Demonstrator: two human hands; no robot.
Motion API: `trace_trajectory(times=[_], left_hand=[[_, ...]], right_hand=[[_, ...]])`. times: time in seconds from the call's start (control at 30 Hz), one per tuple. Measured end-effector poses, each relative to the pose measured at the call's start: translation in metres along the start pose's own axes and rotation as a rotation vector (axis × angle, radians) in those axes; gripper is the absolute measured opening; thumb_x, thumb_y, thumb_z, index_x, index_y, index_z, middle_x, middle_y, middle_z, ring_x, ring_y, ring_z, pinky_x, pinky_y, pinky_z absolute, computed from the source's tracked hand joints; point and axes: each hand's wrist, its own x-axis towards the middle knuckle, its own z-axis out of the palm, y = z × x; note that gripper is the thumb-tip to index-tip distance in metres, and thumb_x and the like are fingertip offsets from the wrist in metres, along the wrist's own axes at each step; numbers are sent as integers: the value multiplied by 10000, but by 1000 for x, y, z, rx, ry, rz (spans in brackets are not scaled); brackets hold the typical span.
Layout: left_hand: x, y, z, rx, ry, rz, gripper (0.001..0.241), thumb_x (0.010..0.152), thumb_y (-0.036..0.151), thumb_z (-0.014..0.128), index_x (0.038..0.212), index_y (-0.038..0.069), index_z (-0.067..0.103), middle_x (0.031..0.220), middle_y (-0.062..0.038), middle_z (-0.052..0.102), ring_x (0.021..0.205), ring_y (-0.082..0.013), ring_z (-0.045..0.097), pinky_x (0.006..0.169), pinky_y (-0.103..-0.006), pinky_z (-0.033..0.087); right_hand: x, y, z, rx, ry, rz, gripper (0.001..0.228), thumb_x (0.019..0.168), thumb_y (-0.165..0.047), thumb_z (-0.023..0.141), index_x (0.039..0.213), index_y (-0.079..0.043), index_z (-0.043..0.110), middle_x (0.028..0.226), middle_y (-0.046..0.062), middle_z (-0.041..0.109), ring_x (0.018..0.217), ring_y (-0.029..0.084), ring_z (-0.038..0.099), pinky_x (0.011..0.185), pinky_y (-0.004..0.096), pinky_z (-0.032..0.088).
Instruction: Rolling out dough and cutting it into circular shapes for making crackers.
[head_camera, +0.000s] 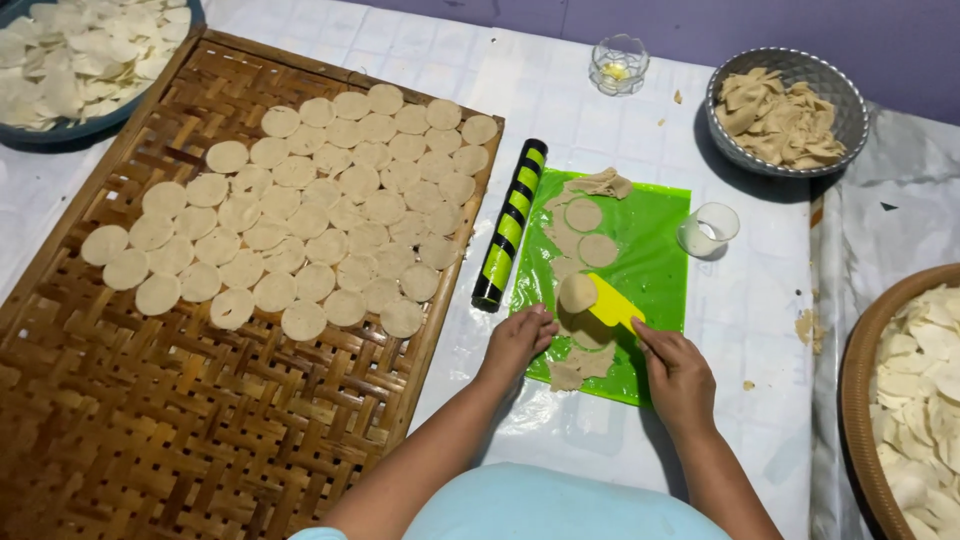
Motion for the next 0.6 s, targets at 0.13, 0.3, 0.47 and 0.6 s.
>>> trace_trajectory(times=[0.13, 0.3, 0.47, 0.6], left_hand=[[-21, 39, 9, -124, -74, -198, 500, 1035, 328, 528, 1264, -114, 575, 1093, -217, 656, 1017, -260, 682, 952, -345, 593], [-27, 32, -13, -96, 75, -39, 289, 980, 125, 639, 1171, -93, 641, 1045, -186, 691, 896, -213, 700, 847, -266, 607], [-59, 66, -38, 433, 273, 196, 173, 954, 147, 669, 1103, 67, 709, 998, -74, 772, 843, -133, 746, 760, -241, 612], [-98, 100, -68, 905, 339, 399, 214, 933, 123, 638, 1100, 34, 739, 1035, -94, 765, 848, -210, 734, 774, -322, 614]], right_hand=[[-11, -14, 4, -92, 6, -186, 453, 849, 24, 657, 1210, -219, 781, 995, -6, 739, 844, 164, 651, 770, 292, 514], [-21, -21, 14, -572, -35, -282, 607, 824, -111, 727, 1355, -400, 676, 1064, -68, 698, 859, 154, 642, 842, 331, 495], [-24, -23, 21, -570, -32, -279, 563, 842, -122, 711, 1346, -374, 696, 1078, -49, 708, 913, 180, 653, 839, 336, 489], [-24, -19, 20, -578, -53, -247, 542, 867, -122, 689, 1347, -373, 704, 1053, -39, 721, 921, 190, 673, 818, 340, 506]])
